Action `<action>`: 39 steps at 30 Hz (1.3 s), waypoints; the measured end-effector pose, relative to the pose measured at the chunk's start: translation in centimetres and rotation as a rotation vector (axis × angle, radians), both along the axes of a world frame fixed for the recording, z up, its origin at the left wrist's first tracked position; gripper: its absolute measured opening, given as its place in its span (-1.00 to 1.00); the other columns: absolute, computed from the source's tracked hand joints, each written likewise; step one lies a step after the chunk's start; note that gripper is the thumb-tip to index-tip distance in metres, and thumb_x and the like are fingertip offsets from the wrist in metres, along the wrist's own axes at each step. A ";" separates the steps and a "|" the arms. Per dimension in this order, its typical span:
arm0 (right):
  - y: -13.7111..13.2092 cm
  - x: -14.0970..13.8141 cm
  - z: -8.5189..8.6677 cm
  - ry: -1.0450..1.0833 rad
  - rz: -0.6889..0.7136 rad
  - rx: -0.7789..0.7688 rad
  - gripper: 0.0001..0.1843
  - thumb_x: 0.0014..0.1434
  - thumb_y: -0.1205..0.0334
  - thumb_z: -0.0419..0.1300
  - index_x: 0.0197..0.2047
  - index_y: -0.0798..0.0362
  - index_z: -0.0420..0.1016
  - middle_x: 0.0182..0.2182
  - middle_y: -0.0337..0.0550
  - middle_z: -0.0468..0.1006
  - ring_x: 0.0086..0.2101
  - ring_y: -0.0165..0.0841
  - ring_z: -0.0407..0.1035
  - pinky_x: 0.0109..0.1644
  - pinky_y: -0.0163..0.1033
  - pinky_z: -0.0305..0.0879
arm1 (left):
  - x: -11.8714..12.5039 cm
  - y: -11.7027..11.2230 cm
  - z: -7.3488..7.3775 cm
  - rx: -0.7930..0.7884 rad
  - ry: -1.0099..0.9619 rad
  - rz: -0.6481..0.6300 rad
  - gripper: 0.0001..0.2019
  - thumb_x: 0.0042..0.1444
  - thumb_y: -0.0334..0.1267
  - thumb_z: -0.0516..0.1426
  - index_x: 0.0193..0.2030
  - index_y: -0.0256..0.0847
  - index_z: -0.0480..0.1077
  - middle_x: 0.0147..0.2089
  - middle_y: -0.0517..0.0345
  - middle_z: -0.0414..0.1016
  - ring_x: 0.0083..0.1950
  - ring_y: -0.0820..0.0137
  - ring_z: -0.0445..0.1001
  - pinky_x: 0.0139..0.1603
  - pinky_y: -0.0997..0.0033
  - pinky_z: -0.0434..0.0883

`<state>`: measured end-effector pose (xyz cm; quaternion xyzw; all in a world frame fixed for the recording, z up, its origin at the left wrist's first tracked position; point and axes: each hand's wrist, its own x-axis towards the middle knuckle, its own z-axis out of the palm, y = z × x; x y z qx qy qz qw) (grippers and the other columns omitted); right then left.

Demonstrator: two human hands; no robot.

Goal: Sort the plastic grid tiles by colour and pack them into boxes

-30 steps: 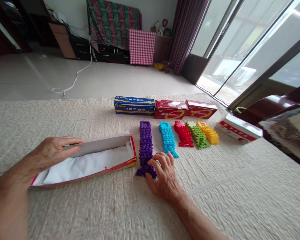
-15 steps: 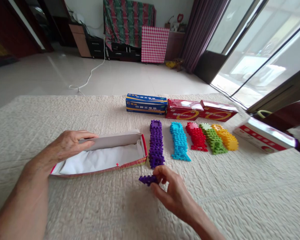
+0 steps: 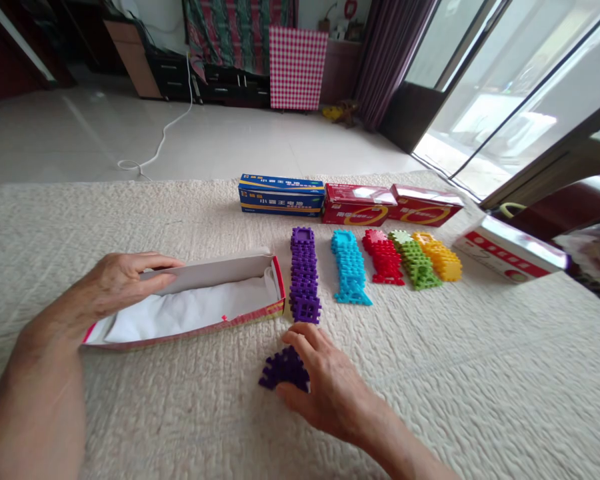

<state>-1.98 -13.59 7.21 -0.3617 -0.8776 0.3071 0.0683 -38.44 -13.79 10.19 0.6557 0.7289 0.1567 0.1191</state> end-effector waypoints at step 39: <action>-0.2 -1.1 -1.5 0.008 0.079 0.282 -0.56 0.05 0.44 0.10 0.03 0.00 0.33 -0.10 -0.02 0.43 -0.11 -0.20 0.38 -0.07 -0.04 0.47 | -0.6 -0.5 0.8 0.068 -0.081 0.005 -0.70 0.02 -0.14 0.08 -0.14 -0.10 0.52 -0.05 0.19 0.58 -0.05 0.33 0.51 0.04 0.41 0.37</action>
